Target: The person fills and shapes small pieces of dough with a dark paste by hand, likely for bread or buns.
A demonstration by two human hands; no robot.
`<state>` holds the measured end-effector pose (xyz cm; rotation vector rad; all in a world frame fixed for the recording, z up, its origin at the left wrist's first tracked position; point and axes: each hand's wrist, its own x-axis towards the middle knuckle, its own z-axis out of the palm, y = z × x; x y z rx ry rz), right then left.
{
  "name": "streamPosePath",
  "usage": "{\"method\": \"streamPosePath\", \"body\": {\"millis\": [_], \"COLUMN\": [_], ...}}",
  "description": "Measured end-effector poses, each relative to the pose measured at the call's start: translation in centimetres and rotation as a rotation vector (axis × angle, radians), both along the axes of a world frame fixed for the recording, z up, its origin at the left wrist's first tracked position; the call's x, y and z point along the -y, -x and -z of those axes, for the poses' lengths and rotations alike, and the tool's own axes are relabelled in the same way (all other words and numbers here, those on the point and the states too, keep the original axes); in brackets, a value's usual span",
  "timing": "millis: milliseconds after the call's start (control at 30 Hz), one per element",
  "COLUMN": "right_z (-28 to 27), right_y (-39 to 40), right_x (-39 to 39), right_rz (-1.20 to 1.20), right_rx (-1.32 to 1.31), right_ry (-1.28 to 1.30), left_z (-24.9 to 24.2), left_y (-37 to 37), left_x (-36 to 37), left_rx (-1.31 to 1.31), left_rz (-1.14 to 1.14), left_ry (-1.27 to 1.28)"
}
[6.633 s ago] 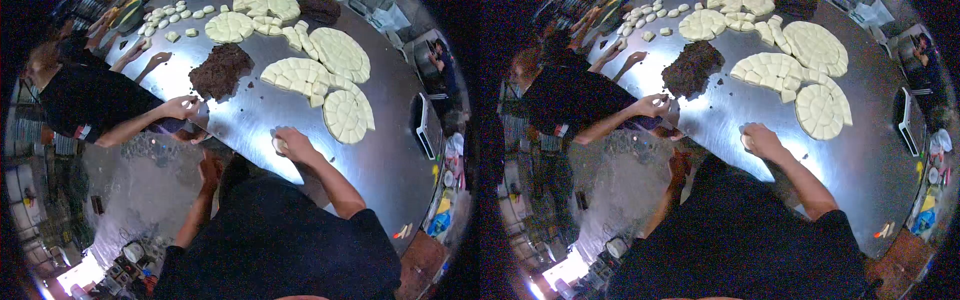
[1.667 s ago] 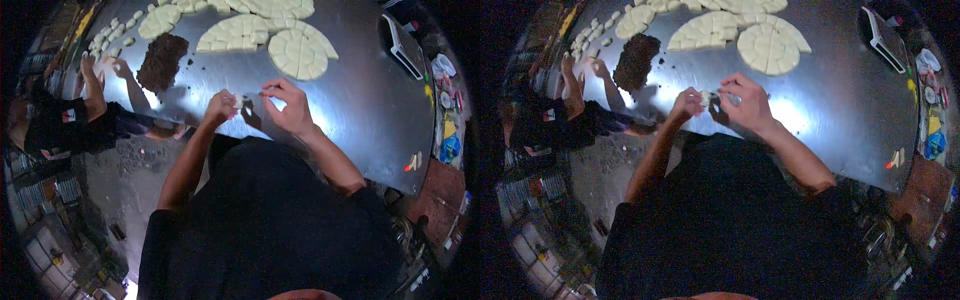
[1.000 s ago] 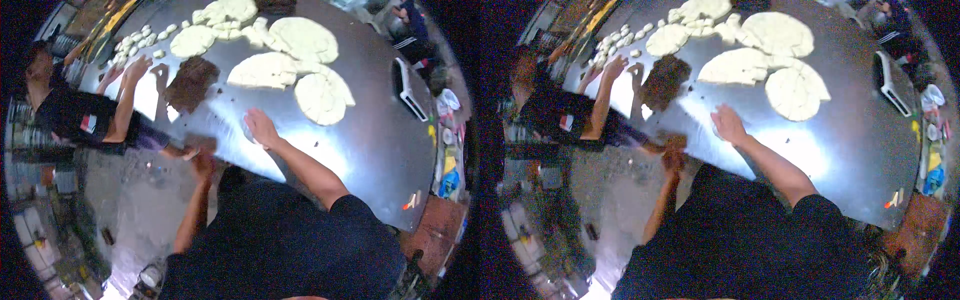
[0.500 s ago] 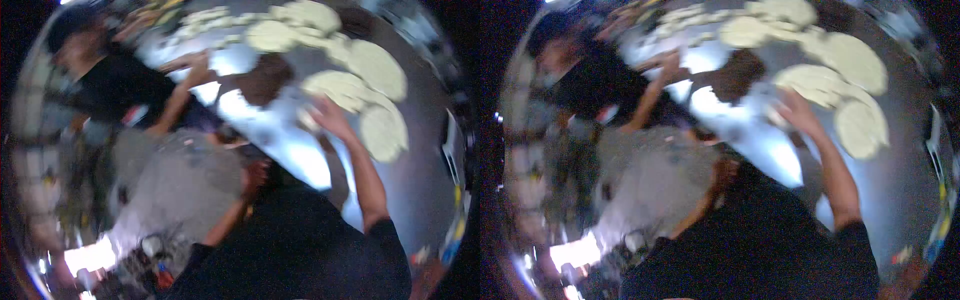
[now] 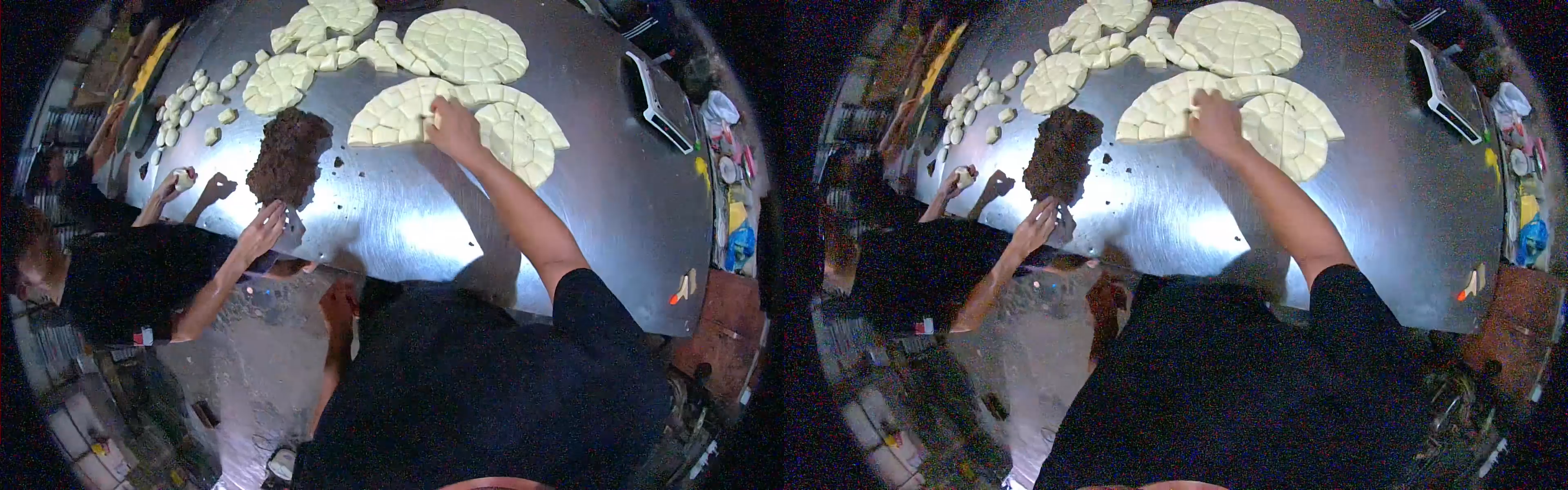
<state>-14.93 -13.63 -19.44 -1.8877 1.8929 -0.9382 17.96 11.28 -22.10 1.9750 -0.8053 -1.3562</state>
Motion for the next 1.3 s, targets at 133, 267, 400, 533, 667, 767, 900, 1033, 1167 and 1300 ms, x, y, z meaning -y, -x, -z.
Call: {"method": "streamPosePath", "body": {"millis": [133, 267, 400, 533, 667, 767, 900, 1033, 1167, 1300], "right_z": [3.9, 4.6, 5.8, -3.6, -12.4, -14.3, -15.1, -16.5, -13.7, -4.3], "right_y": [3.1, 2.6, 1.9, -3.3, -4.3, -1.5, -3.7, -6.4, -10.6, -14.8], "right_x": [0.0, 0.8, -4.3, -11.4, -13.1, -11.7, -12.5, -15.9, -14.4, -9.2], "right_rz": [0.122, 0.129, 0.124, -0.113, 0.035, 0.125, 0.177, -0.189, -0.403, -0.798], "right_rx": [-0.234, 0.073, 0.511, 1.175, 1.032, 0.94, 0.975, 0.794, 0.57, 0.374], "right_ry": [-0.078, 0.031, -0.165, -0.271, 0.372, 0.391, 0.488, 0.484, 0.416, 0.072], "left_z": [0.0, -2.1, -5.5, -8.5, -12.7, -17.3, -19.4, -19.7, -12.4, -6.1], "left_y": [2.1, 4.1, 8.2, 14.6, 19.0, 21.9, 22.6, 16.5, 6.9, 0.4], "left_x": [-0.6, 1.6, 4.8, 8.6, 10.5, 9.7, 10.6, 11.1, 12.1, 8.4], "left_rx": [0.101, 0.251, -0.2, -0.329, -0.299, -0.407, -0.091, -0.494, -0.667, -0.437], "left_rz": [0.25, 0.444, 0.289, 0.193, 0.245, 0.231, -0.014, -0.047, -0.201, -0.138], "left_ry": [0.136, 0.254, 0.065, 0.481, 0.788, 0.896, 0.793, 0.585, 0.525, 0.184]}}
